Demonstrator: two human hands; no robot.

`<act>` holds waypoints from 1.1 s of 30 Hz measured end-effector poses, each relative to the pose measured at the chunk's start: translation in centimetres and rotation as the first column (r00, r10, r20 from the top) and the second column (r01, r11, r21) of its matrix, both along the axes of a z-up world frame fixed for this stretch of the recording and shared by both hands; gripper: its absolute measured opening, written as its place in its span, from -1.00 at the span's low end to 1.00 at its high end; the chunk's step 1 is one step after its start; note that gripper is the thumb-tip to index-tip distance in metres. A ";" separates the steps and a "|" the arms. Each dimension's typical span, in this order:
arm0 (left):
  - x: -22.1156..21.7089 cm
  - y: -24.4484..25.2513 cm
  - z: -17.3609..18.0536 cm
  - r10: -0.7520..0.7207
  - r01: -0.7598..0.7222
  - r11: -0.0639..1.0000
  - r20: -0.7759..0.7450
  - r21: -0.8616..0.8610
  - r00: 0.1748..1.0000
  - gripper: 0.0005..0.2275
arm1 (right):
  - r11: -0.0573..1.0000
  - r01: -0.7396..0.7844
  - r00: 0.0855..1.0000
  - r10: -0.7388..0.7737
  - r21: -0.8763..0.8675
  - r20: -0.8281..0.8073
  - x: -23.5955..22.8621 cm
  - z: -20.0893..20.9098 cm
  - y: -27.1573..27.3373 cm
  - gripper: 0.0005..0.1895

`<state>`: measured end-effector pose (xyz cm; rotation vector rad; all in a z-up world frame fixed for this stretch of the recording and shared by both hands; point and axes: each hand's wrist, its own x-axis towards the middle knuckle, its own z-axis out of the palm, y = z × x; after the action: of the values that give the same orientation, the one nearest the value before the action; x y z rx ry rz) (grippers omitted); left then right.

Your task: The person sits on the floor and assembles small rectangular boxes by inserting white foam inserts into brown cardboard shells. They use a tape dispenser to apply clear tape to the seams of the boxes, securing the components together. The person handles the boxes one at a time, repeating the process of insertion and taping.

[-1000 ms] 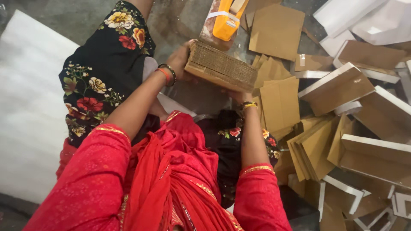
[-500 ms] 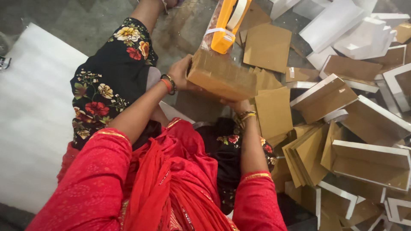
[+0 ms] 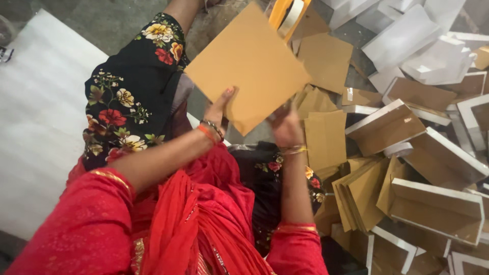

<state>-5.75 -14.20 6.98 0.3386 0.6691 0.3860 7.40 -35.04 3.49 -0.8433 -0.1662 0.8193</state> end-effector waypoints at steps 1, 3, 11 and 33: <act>-0.3 -0.5 -0.6 0.091 -0.089 0.994 -0.029 0.056 0.995 -0.46 | 0.947 0.080 0.992 -0.106 -0.312 -0.068 -0.6 -1.0 1.8 -0.13; 0.0 -0.9 -1.8 0.053 -0.051 0.999 -0.216 0.017 0.975 -0.46 | 0.950 0.083 0.995 -0.096 -0.300 -0.028 -2.5 -2.4 3.8 -0.22; 0.7 -3.3 -4.9 -0.201 0.155 0.975 -0.342 -0.159 0.918 -0.46 | 0.914 0.005 0.983 -0.079 -0.407 -0.163 -0.2 -1.7 2.4 -0.38; -1.2 -4.9 -7.7 -0.942 0.931 0.330 -0.111 -0.156 0.316 -0.56 | 0.529 0.398 0.814 0.173 -0.749 0.554 0.3 -3.8 1.7 0.03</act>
<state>-7.00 -19.11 -0.73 0.6572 0.5465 -0.8517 7.74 -33.38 -0.32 -2.0483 -0.2376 0.4371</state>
